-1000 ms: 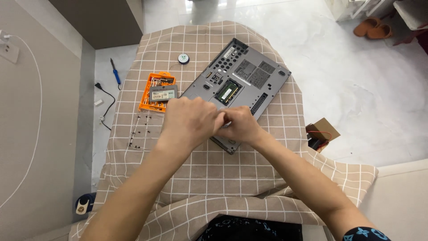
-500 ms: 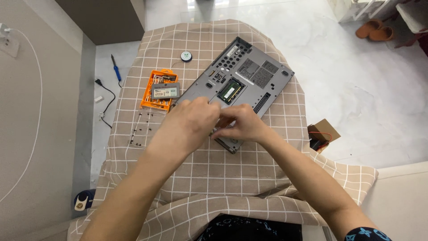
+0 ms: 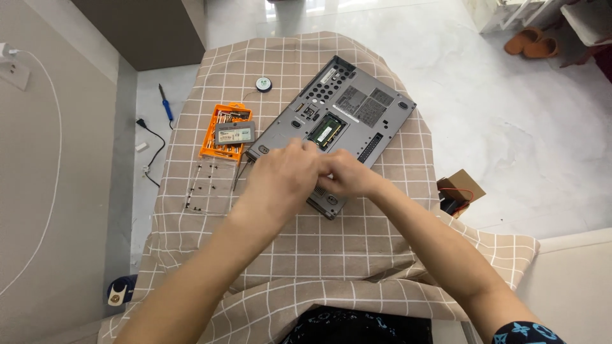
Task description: The person repairs or disassembles a laptop using a screwdriver.
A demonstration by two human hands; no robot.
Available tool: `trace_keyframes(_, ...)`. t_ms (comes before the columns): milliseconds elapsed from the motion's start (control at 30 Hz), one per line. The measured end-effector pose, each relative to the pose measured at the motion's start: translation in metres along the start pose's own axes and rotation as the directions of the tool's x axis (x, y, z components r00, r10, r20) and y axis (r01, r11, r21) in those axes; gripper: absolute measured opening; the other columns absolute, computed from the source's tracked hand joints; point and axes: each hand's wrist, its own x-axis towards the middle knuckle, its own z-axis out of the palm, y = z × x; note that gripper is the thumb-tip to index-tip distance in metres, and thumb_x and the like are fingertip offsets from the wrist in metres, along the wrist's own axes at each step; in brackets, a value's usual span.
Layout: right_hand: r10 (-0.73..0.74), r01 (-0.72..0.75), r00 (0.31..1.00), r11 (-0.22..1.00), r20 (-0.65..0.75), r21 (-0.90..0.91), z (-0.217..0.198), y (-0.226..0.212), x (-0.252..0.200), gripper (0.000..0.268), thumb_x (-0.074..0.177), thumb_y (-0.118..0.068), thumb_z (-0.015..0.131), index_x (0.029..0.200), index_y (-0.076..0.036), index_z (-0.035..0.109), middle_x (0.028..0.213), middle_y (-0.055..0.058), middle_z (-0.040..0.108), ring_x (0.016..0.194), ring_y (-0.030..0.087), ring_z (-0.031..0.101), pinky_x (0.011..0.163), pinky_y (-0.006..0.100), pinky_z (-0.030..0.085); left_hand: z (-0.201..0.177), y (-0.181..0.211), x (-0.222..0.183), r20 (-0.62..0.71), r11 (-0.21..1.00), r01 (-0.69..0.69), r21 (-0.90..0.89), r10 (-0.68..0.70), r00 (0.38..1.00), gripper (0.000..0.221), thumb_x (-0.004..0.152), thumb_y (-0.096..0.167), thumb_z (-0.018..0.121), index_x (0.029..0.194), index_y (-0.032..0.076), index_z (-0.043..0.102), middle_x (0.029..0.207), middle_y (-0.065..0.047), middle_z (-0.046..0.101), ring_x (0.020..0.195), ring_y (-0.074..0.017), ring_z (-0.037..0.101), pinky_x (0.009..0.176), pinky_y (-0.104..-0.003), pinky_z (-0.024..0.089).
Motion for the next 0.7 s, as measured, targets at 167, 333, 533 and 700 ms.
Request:
trace_keyframes(167,0.003,-0.019,0.994,0.989,0.112,0.144,-0.011,-0.003,0.0,0.016,0.083,0.001,0.066,0.098,0.001,0.072,0.091,0.014,0.076,0.081,0.027,0.074,0.073,0.036,0.06,-0.01,-0.005,0.002,0.089,0.979,-0.176,-0.102,0.185,0.979,0.014,0.087,0.011,0.062,0.101,0.006,0.063,0.089,-0.015,0.065,0.077,-0.0367,0.073,0.063,-0.045,0.061)
trace_keyframes(333,0.113,-0.143,0.986,0.953,0.126,0.268,-0.009,-0.014,0.003,0.014,0.088,-0.005,0.074,0.101,-0.002,0.074,0.093,0.012,0.079,0.081,0.019,0.077,0.077,0.03,0.065,0.008,-0.008,0.008,0.113,0.995,-0.055,0.082,0.046,0.993,0.017,0.095,0.019,0.063,0.09,0.003,0.066,0.078,-0.015,0.071,0.071,-0.034,0.074,0.059,-0.044,0.061)
trace_keyframes(533,0.099,-0.074,0.985,0.982,-0.142,0.171,0.002,-0.018,0.003,0.024,0.076,-0.011,0.088,0.092,-0.001,0.072,0.084,0.01,0.078,0.077,0.018,0.079,0.071,0.03,0.066,0.007,0.001,0.02,-0.077,0.971,0.061,0.232,-0.044,0.996,0.047,0.098,0.043,0.064,0.061,0.015,0.07,0.052,-0.007,0.067,0.046,-0.0244,0.069,0.04,-0.039,0.051)
trace_keyframes(700,0.088,-0.083,0.978,0.996,-0.188,0.03,-0.003,-0.022,0.007,0.016,0.081,-0.011,0.085,0.086,-0.001,0.072,0.077,0.008,0.077,0.068,0.017,0.078,0.063,0.028,0.064,-0.011,0.006,0.021,-0.181,0.964,0.094,0.249,-0.049,0.982,0.055,0.095,0.052,0.066,0.054,0.016,0.068,0.047,-0.006,0.063,0.04,-0.0226,0.064,0.036,-0.038,0.046)
